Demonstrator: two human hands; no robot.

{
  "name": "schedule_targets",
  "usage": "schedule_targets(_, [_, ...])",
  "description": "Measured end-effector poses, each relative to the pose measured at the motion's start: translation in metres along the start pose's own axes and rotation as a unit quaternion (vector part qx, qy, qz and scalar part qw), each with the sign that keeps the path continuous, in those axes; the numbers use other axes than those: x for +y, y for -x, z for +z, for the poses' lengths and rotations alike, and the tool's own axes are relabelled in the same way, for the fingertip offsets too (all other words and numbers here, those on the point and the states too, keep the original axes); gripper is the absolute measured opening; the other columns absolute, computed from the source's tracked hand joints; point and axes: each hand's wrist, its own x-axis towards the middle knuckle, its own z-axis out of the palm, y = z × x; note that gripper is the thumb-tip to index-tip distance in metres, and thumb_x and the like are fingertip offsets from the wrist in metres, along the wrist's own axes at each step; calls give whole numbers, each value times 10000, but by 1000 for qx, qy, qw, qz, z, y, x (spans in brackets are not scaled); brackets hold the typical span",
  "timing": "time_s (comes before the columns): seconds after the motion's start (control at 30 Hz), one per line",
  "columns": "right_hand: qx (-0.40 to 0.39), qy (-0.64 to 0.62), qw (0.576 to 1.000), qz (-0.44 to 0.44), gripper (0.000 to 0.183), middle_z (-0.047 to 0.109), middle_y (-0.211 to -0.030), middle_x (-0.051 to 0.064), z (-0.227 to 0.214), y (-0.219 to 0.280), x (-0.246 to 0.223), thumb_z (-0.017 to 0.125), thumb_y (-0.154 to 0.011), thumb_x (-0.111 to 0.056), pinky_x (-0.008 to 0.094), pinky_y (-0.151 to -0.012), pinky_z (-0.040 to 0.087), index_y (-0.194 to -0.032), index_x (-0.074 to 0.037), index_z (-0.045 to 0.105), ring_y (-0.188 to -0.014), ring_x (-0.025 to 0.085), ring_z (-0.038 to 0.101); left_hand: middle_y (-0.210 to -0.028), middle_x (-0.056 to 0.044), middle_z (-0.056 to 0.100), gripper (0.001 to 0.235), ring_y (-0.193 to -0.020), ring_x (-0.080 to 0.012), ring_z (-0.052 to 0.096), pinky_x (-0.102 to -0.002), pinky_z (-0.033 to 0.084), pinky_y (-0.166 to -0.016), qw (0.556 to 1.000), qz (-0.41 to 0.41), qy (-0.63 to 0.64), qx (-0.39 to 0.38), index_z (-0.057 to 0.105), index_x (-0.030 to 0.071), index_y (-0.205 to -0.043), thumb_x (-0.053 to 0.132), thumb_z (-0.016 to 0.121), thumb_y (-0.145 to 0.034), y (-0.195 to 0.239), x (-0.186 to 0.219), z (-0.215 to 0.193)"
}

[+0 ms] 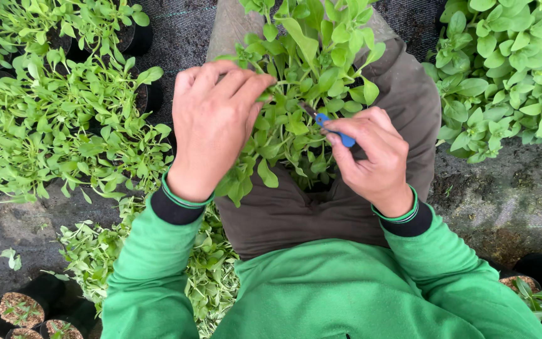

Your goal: The person sits on the ground and uses small blue scissors to trim leaves and stems from a potted green leafy plant. The person holds the plant in their lap and repeatedly snips off parts, which fall onto the ground.

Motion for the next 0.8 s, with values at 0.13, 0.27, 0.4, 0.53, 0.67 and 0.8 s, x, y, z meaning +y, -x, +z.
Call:
schedule_targets(0.13, [-45, 19, 998, -37, 233, 736, -988, 74, 6, -11, 2, 794, -881, 48, 379, -815, 493, -1085, -31, 714, -883, 266, 636, -1130, 33, 697, 307, -1147, -199, 608, -383, 419, -971, 1000, -7, 17, 11, 731, 155, -1161, 125, 828, -871, -2, -11, 10])
schedule_targets(0.27, [-70, 83, 992, -67, 270, 739, -1006, 64, 10, -18, 8, 811, -866, 31, 392, -798, 458, -1107, -40, 712, -892, 268, 621, -1119, 34, 696, 306, -1135, -199, 610, -379, 418, -967, 999, -14, 36, 15, 731, 152, -1156, 119, 828, -868, 0, -13, 13])
schedule_targets(0.4, [-39, 96, 994, -46, 261, 729, -1003, 70, 8, -17, 10, 805, -891, 47, 388, -805, 451, -1114, -42, 704, -908, 262, 634, -1109, 35, 696, 287, -1128, -197, 614, -380, 417, -965, 999, -19, 43, 6, 732, 151, -1153, 136, 836, -887, 4, -14, 10])
schedule_targets(0.53, [-29, 90, 995, -34, 249, 733, -1007, 81, 9, -16, 13, 795, -898, 57, 383, -820, 466, -1112, -33, 705, -910, 268, 645, -1092, 32, 692, 289, -1126, -197, 616, -381, 415, -961, 998, -22, 55, 0, 733, 152, -1177, 172, 853, -914, 4, -13, 5])
schedule_targets(0.67, [-22, 74, 997, -23, 224, 726, -961, 87, 6, -11, 10, 792, -881, 59, 386, -802, 475, -1074, -25, 717, -877, 273, 644, -1070, 25, 692, 301, -1103, -203, 615, -387, 418, -960, 996, -25, 89, -16, 741, 156, -1170, 159, 850, -889, 5, -9, -3])
schedule_targets(0.8, [-27, 73, 997, -9, 206, 711, -926, 77, 0, -5, 7, 785, -876, 62, 379, -795, 487, -1053, -20, 718, -858, 268, 640, -1080, 25, 703, 351, -1105, -216, 619, -396, 425, -953, 991, -3, 130, -34, 738, 151, -1156, 175, 846, -823, 10, 0, -10])
